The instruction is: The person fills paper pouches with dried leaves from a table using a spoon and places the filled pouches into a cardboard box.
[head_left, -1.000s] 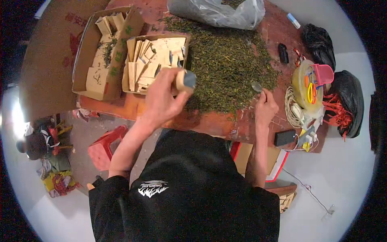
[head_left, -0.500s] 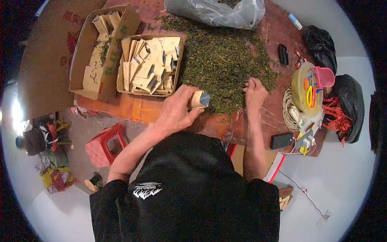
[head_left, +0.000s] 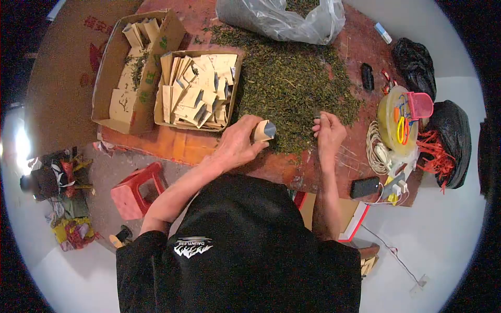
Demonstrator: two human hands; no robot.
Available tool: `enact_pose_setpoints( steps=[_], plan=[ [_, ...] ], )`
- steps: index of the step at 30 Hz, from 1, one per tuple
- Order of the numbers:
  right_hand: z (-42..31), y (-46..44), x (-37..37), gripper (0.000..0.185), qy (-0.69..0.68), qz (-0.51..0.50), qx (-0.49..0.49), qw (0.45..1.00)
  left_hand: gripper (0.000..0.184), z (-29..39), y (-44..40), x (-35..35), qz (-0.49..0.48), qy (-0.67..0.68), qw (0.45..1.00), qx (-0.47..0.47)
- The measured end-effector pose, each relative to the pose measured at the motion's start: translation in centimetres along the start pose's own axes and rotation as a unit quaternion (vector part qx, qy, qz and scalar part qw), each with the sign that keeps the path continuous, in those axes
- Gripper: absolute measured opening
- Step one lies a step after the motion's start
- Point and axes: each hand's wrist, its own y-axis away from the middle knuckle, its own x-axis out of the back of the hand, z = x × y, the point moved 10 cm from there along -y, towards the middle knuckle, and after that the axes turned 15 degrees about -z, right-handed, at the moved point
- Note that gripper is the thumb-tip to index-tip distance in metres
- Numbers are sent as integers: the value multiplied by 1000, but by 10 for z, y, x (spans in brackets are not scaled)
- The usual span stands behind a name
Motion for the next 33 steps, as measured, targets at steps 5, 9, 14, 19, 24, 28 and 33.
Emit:
enact_pose_setpoints(
  steps=[5,9,14,19,24,28,33],
  plan=[
    [-8,7,-11,22,-12,-10,-22,1000,52,5,-3,2,-4,5,1000,-2],
    [-16,13,-14,22,-21,-9,-25,999,53,0,-7,1,-2,6,1000,-4],
    [-12,13,-10,23,-29,-7,-32,999,57,-1,-10,-2,9,-6,1000,-4],
    [4,10,-13,25,-104,-25,-29,994,57,-2,-12,-5,11,-1,1000,4],
    [-2,13,-18,25,-103,-32,-40,993,56,-2,-12,-4,23,-3,1000,-14],
    [1,14,-20,25,-108,-36,-40,993,55,-4,-10,-6,28,-5,999,-17],
    [0,15,-23,25,-113,-37,-38,992,55,-9,-11,-8,16,-3,1000,3]
  ],
)
